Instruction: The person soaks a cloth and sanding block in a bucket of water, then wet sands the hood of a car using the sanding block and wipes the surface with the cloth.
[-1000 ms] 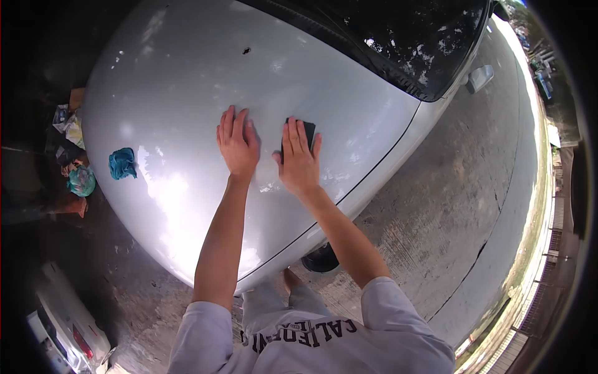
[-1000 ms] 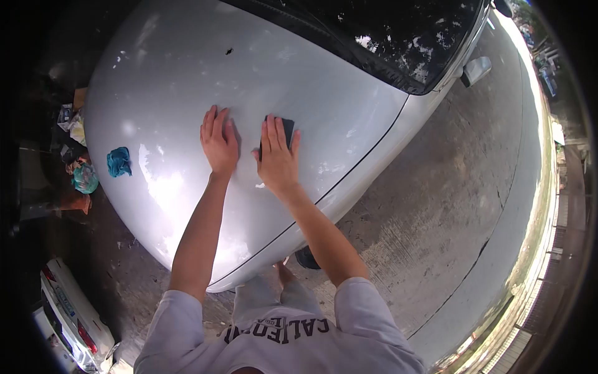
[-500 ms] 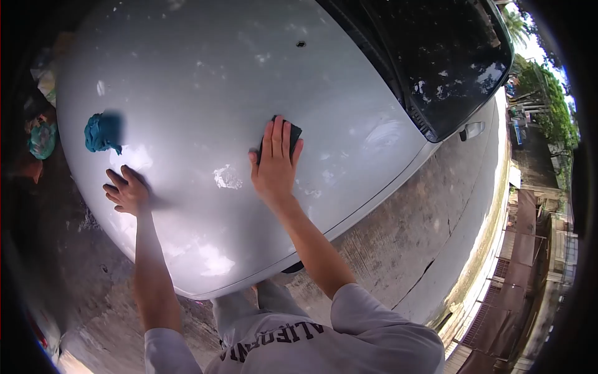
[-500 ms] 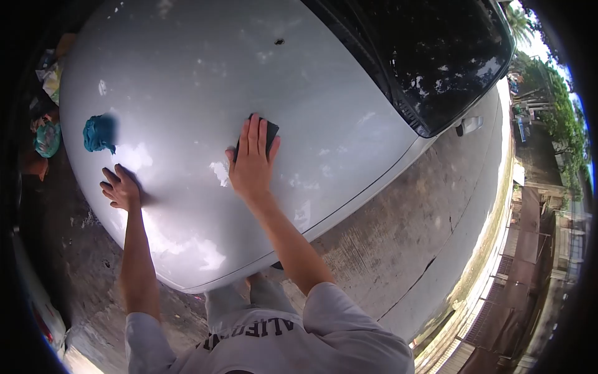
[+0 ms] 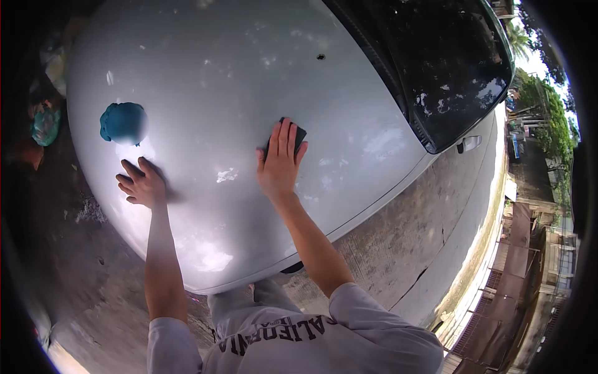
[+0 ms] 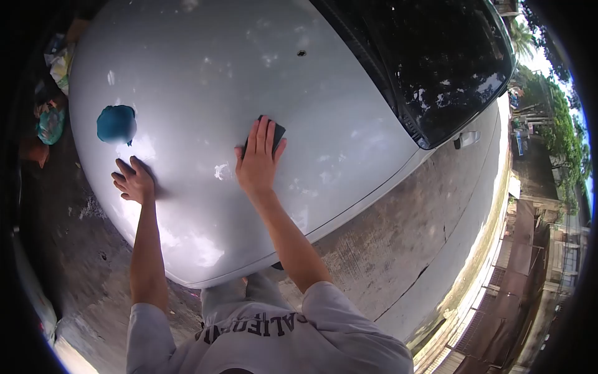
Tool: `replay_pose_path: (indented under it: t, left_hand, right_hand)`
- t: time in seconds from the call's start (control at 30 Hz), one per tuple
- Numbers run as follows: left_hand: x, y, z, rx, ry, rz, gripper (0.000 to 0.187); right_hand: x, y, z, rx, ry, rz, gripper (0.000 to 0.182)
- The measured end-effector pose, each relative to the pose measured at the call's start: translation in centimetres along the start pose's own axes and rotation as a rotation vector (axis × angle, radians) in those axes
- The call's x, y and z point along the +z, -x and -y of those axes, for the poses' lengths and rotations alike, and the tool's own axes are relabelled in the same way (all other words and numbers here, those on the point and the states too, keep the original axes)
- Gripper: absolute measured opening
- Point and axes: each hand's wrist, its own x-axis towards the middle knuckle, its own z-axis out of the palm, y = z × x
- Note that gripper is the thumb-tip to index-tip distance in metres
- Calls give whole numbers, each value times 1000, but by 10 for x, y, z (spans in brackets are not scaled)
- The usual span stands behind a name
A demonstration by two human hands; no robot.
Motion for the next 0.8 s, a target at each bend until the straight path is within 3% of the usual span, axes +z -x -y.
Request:
replay_pose_path:
  t: [0.07,0.13,0.27,0.3,0.33,0.37,0.5,0.53,0.57,0.63,0.7,0.73,0.77,0.8]
  left_hand:
    - [-2,0,-5,-34,11,57,70]
    - [-2,3,-6,-20,27,60,70]
    - [4,0,-1,-11,13,48,72]
    - [6,-1,-1,-16,1,50,72]
    - [10,-2,2,-11,11,56,76]
    - [13,0,11,5,10,56,76]
    - [23,-34,34,-35,98,179,93]
    - [15,-57,32,-54,313,169,98]
    - [5,-83,28,-71,521,174,104]
    - [-2,-147,3,126,497,129,117]
    - [38,-230,-15,376,732,581,120]
    - [33,-226,-41,437,505,528,100]
    - [33,-215,-53,472,488,539,100]
    - [30,-197,-64,612,284,290,87]
  right_hand:
    - [-4,7,-1,-66,-41,38,67]
    - [-29,-20,-56,-320,95,122,68]
    - [-52,-112,-194,208,135,-127,64]
    - [-41,-119,-205,255,33,-223,67]
    - [-33,-110,-174,287,45,-218,67]
    - [-27,-96,-123,320,66,-217,68]
    - [18,51,72,-115,-35,-55,72]
    - [17,83,94,-210,-89,0,71]
    - [15,113,103,-301,-182,140,69]
    - [5,168,90,-371,-378,252,67]
    - [-27,209,42,-227,-666,342,63]
    - [-43,233,10,-98,-750,294,61]
    - [-59,261,-19,38,-838,250,59]
    - [-72,291,-47,173,-822,166,58]
